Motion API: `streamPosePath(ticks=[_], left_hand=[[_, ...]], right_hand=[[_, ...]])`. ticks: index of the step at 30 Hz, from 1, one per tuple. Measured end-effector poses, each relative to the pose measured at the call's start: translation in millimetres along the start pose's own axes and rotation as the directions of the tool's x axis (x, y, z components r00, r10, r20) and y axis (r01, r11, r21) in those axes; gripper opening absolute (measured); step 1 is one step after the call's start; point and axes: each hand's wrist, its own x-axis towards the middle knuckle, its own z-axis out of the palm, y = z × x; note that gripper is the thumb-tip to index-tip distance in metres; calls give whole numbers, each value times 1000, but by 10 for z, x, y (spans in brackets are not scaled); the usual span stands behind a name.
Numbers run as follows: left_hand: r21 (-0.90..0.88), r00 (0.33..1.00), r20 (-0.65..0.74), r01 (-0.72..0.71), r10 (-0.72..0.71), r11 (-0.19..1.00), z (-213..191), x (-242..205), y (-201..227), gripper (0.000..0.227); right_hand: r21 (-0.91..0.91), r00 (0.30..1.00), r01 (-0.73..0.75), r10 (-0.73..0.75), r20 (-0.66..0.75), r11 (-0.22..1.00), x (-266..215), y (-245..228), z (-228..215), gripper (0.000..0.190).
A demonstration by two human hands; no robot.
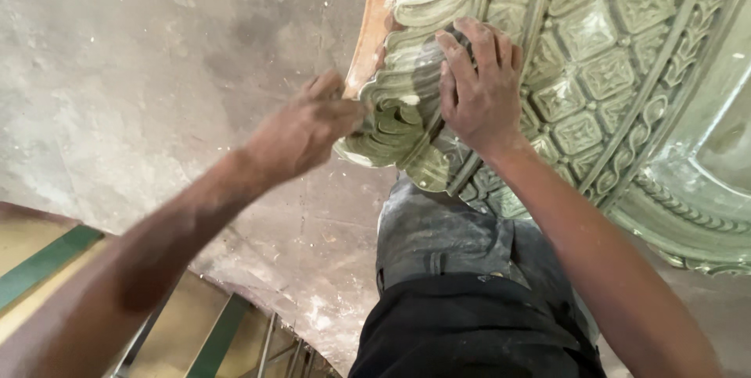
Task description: The person sands the intricate carvings of a large wooden furniture piece using a small piece of sandpaper.
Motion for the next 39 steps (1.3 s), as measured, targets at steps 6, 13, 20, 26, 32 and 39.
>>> streamPosePath(ticks=[6, 13, 20, 26, 32, 39], left_hand=[[-264, 937, 314, 240, -151, 934, 36, 21, -255, 37], [-45, 997, -27, -70, 69, 997, -32, 83, 9, 29], [-371, 969, 192, -77, 157, 926, -27, 388, -426, 30], [18, 955, 195, -232, 224, 973, 27, 158, -221, 17], [-389, 908, -144, 313, -393, 866, 293, 46, 596, 46], [-768, 751, 190, 515, -633, 380, 107, 211, 760, 22]], right_hand=[[-44, 1000, -7, 7, -3, 999, -12, 9, 50, 32], [-28, 1000, -1, 1, 13, 1000, -29, 30, 89, 30], [-51, 1000, 7, -6, 15, 999, 15, -12, 7, 33], [-53, 1000, 2, -1, 15, 999, 35, -35, -21, 34], [-37, 1000, -9, 10, 23, 999, 34, -74, -64, 36], [8, 999, -25, 25, -28, 1000, -95, 86, 149, 32]])
